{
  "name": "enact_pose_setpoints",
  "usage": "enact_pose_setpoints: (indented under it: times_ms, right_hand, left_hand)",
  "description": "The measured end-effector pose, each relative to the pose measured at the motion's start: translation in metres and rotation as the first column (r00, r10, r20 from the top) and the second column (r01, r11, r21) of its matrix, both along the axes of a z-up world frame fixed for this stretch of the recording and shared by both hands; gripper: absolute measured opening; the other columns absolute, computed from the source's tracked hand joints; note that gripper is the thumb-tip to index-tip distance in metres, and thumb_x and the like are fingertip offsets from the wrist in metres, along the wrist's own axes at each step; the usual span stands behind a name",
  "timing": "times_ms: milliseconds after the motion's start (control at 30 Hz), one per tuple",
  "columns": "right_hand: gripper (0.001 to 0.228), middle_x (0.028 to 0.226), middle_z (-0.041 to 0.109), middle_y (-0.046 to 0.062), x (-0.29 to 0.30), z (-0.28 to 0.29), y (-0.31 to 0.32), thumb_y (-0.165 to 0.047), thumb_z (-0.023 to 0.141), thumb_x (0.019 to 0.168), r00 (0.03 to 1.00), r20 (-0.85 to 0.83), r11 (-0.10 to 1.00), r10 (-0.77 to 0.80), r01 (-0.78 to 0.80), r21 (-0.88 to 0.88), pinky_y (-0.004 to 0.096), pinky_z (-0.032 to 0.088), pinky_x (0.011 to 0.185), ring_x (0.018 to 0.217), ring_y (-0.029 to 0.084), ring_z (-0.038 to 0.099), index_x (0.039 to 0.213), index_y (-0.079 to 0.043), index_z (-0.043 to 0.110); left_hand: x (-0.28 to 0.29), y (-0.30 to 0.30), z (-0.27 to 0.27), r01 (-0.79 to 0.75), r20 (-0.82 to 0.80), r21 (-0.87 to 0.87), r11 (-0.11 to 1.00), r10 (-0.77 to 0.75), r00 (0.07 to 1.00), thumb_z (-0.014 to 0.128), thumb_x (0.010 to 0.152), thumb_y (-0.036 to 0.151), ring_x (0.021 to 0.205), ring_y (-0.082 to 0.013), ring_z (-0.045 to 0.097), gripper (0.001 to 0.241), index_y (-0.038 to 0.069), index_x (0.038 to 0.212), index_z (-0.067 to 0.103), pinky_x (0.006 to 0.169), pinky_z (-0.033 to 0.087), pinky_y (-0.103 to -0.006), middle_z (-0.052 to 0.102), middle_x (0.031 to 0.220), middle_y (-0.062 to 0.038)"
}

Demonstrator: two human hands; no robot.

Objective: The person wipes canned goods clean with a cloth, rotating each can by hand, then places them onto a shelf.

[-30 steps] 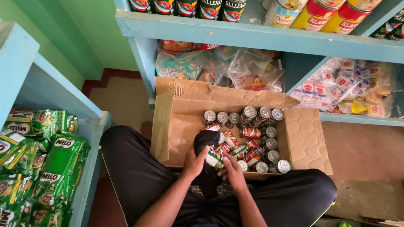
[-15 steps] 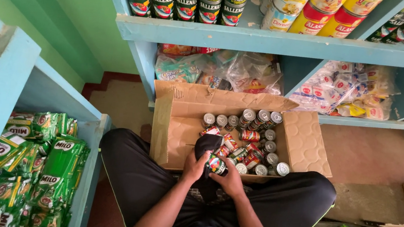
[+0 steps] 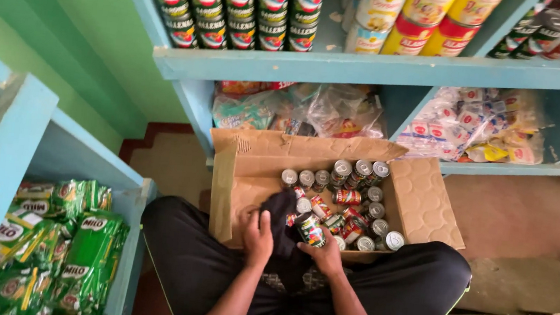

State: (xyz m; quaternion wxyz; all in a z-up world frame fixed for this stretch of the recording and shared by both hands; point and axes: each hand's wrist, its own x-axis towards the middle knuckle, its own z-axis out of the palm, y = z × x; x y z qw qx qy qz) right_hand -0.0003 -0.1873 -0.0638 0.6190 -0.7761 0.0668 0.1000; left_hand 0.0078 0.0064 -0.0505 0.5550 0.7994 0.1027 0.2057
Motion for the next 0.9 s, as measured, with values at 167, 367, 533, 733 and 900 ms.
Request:
enact_pose_setpoints:
  times_ms: [167,367,533,733,900]
  right_hand:
    - [0.070,0.103,0.077,0.010,0.002,0.010,0.000,-0.020,0.092,0.068,0.998,0.000,0.998,-0.058,0.058,0.014,0.033,0.057,0.082,0.088,0.017,0.069,0.128,0.000,0.062]
    - [0.058,0.101,0.075,0.007,-0.001,-0.010,-0.006,-0.016,0.088,0.072,0.984,0.172,0.979,0.042,-0.075,0.191,0.029,0.058,0.078,0.087,0.013,0.069,0.122,-0.001,0.065]
    - [0.049,0.098,0.069,0.004,-0.010,0.000,-0.006,-0.014,0.076,0.083,0.903,-0.364,0.795,0.229,0.042,0.605,0.030,0.055,0.063,0.077,0.017,0.067,0.128,-0.011,0.055]
    - [0.054,0.100,0.065,0.015,-0.002,-0.001,-0.009,-0.042,0.047,0.093,0.825,-0.460,0.674,0.327,0.138,0.726,0.035,0.062,0.068,0.080,0.025,0.069,0.132,-0.006,0.052]
    - [0.045,0.117,0.058,0.016,-0.002,-0.005,-0.013,-0.030,0.052,0.103,0.860,-0.486,0.682,0.157,0.262,0.683,0.038,0.060,0.075,0.087,0.027,0.066,0.142,-0.007,0.049]
  left_hand:
    - [0.000,-0.003,0.051,-0.178,0.104,0.155,0.972,0.163,0.981,0.068,0.095,0.029,0.100,-0.0400,0.061,0.031,-0.001,0.101,0.067,0.087,0.050,-0.0478,0.066,0.103,-0.020]
    - [-0.013,-0.010,0.076,0.508,0.058,0.346,0.789,-0.558,0.828,0.072,0.090,0.023,0.115,-0.0424,0.059,0.044,-0.004,0.123,0.061,0.096,0.048,-0.0462,0.060,0.126,-0.023]
    - [-0.006,0.002,0.054,0.600,-0.155,0.101,0.794,-0.583,0.798,0.068,0.093,0.025,0.118,-0.0354,0.062,0.041,0.000,0.126,0.061,0.099,0.050,-0.0413,0.059,0.126,-0.017]
    - [-0.002,0.028,-0.041,0.463,-0.084,-0.029,0.886,-0.464,0.882,0.063,0.098,0.021,0.121,-0.0300,0.058,0.035,0.001,0.127,0.059,0.106,0.045,-0.0381,0.058,0.126,-0.014]
    - [-0.010,0.028,-0.049,0.452,-0.078,-0.054,0.891,-0.455,0.887,0.062,0.099,0.021,0.120,-0.0277,0.058,0.035,0.000,0.126,0.057,0.104,0.044,-0.0363,0.057,0.125,-0.012]
